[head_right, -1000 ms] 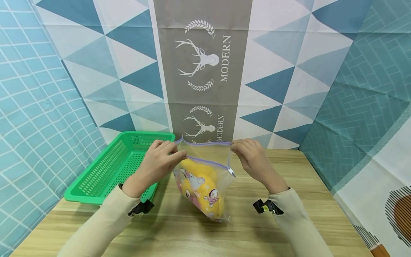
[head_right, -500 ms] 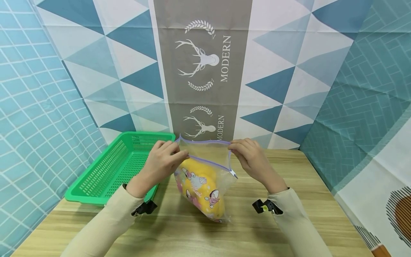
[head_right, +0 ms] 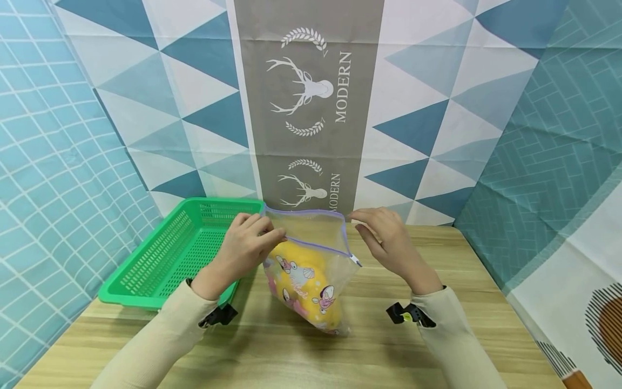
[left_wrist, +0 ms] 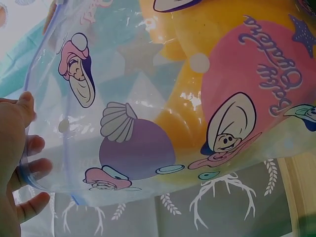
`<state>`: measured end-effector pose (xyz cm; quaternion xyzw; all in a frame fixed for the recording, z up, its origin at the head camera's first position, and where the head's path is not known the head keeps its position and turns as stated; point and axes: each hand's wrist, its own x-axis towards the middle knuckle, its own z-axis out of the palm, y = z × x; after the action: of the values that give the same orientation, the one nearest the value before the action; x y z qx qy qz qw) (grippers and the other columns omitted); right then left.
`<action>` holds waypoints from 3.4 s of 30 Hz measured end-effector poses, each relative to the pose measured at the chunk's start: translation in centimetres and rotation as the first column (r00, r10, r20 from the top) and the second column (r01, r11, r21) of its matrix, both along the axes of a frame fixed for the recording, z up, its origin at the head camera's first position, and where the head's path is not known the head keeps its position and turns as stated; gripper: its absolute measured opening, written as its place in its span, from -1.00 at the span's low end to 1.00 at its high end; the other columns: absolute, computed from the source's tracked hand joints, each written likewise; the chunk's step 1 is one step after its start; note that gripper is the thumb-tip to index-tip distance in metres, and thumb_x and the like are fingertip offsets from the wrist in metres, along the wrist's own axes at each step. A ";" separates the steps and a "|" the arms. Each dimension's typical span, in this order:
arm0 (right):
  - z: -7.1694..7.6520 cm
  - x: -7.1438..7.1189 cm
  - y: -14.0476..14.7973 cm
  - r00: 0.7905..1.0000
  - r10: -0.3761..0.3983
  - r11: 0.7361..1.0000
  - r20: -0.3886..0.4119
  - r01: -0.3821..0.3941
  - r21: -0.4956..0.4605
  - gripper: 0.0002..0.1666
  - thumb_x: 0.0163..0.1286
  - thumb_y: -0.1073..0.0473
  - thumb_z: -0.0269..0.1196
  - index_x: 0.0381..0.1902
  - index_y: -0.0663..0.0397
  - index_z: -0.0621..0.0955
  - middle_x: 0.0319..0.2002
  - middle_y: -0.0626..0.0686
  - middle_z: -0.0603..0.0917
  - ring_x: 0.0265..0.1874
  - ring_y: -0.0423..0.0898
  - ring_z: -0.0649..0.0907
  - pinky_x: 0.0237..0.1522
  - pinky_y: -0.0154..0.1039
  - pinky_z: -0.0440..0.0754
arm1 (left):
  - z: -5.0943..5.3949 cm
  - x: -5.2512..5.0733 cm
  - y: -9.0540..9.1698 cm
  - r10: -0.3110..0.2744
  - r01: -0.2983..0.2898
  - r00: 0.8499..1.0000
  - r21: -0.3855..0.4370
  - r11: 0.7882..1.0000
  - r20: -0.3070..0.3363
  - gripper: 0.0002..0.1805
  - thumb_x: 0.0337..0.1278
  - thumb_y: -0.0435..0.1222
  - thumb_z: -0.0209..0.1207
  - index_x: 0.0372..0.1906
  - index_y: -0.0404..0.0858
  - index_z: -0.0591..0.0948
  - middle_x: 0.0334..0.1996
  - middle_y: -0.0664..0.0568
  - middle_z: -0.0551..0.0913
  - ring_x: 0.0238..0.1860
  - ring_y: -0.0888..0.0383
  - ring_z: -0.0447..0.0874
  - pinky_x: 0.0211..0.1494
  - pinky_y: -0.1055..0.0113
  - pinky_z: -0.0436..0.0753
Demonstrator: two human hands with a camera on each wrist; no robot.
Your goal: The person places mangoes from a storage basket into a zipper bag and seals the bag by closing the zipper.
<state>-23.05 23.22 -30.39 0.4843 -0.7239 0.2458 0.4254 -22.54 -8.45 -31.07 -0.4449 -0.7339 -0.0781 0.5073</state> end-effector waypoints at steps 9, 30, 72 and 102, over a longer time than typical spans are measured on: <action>0.3 1.6 0.1 0.991 -0.100 0.994 0.085 0.104 -0.036 -0.44 0.60 -0.12 -0.03 -0.07 0.26 0.66 -0.07 0.23 0.69 -0.07 0.21 0.61 -0.03 0.15 0.42 | 0.0 0.0 0.1 0.003 -0.003 1.000 -0.011 1.000 -0.008 -0.80 0.07 -0.29 0.42 -0.30 -0.05 0.59 -0.51 0.09 0.46 -0.48 0.12 0.37 -0.23 0.11 0.47; -0.1 4.9 -2.4 0.926 -0.375 0.926 0.043 0.372 0.071 -0.31 0.56 -0.29 -0.11 -0.24 0.14 0.68 -0.24 0.10 0.70 -0.21 0.13 0.61 -0.23 0.11 0.42 | -0.3 -0.2 0.4 0.010 -0.010 1.000 0.008 1.000 0.008 -0.89 0.12 -0.22 0.35 -0.35 -0.10 0.62 -0.52 0.08 0.48 -0.49 0.11 0.41 -0.24 0.06 0.48; -1.9 4.4 -4.8 0.925 -0.335 0.938 -0.179 0.346 0.034 -0.66 0.47 0.18 0.02 -0.41 0.21 0.64 -0.42 0.10 0.69 -0.42 0.10 0.62 -0.32 0.16 0.47 | -0.8 -0.2 0.9 0.024 -0.024 1.000 0.037 0.999 -0.008 -0.88 0.25 -0.16 0.24 -0.36 -0.08 0.61 -0.53 0.11 0.46 -0.50 0.13 0.42 -0.22 0.04 0.47; -1.3 5.6 -5.0 0.924 -0.346 0.931 -0.161 0.360 0.064 -0.58 0.54 0.12 -0.05 -0.44 0.18 0.61 -0.45 0.07 0.65 -0.39 0.06 0.61 -0.28 0.06 0.49 | -1.9 -1.2 0.4 0.099 -0.099 0.993 -0.004 0.995 0.068 -0.48 0.53 0.14 -0.24 -0.05 -0.16 0.56 -0.11 -0.11 0.54 -0.10 -0.10 0.49 -0.15 -0.02 0.46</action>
<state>-17.42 18.18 -31.66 0.3818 -0.7764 0.0952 0.4923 -23.75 -8.09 -32.93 -0.4050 -0.7720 -0.0676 0.4852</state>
